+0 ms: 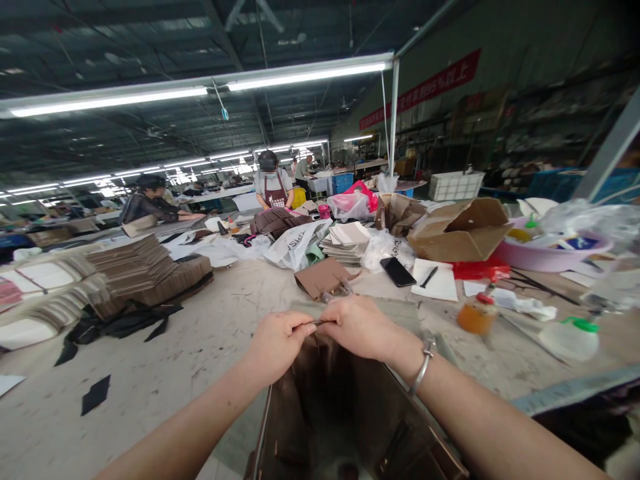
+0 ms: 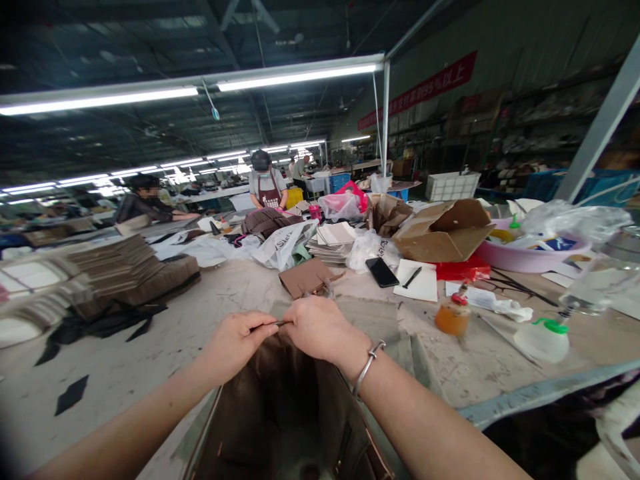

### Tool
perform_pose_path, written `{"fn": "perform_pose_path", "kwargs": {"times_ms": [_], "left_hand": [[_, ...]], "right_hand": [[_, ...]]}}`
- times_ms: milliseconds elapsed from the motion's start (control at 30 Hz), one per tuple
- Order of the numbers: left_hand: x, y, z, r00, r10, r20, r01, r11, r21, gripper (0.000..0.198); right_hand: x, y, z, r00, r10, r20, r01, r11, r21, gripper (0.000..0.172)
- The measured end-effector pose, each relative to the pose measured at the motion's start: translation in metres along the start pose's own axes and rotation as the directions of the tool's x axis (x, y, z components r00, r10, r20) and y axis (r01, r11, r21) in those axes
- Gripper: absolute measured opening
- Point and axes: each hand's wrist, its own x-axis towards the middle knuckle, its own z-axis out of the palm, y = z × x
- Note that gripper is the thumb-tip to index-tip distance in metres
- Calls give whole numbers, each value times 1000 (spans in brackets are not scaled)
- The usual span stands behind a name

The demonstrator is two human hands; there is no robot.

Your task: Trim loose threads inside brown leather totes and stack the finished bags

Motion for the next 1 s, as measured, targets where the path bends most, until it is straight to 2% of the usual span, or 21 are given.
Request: {"fn": "perform_pose_path", "kwargs": {"times_ms": [233, 367, 467, 500, 567, 667, 767, 867, 1000], "left_hand": [[0, 3, 2, 1000, -2, -1, 2, 1000, -28, 20], [0, 2, 1, 1000, -22, -1, 22, 999, -41, 19], [1, 1, 1, 999, -35, -23, 35, 999, 2, 19], [2, 1, 1, 999, -38, -26, 39, 999, 17, 19], [2, 1, 1, 998, -50, -29, 52, 998, 41, 20], [0, 2, -1, 996, -88, -16, 88, 996, 18, 23], [-4, -2, -8, 995, -68, 68, 77, 987, -138, 25], [-6, -10, -16, 993, -33, 114, 63, 961, -268, 46], [-18, -9, -19, 998, -40, 45, 46, 989, -137, 31]], "right_hand": [[-2, 2, 2, 1000, 4, 3, -4, 999, 37, 26], [-7, 13, 0, 999, -33, 26, 24, 954, 298, 22], [-13, 20, -1, 999, -39, 1, 34, 877, 480, 40], [-15, 22, -1, 999, -33, -10, 34, 867, 498, 39], [-18, 22, -2, 1000, -15, -21, 23, 882, 471, 30], [-18, 16, -5, 999, 9, -32, 2, 942, 336, 20], [-15, 9, -9, 998, 39, -48, -31, 988, 152, 23], [-10, 4, -12, 995, 74, -60, -75, 997, -8, 26], [-15, -6, -12, 991, 108, -81, -114, 991, -64, 24]]}}
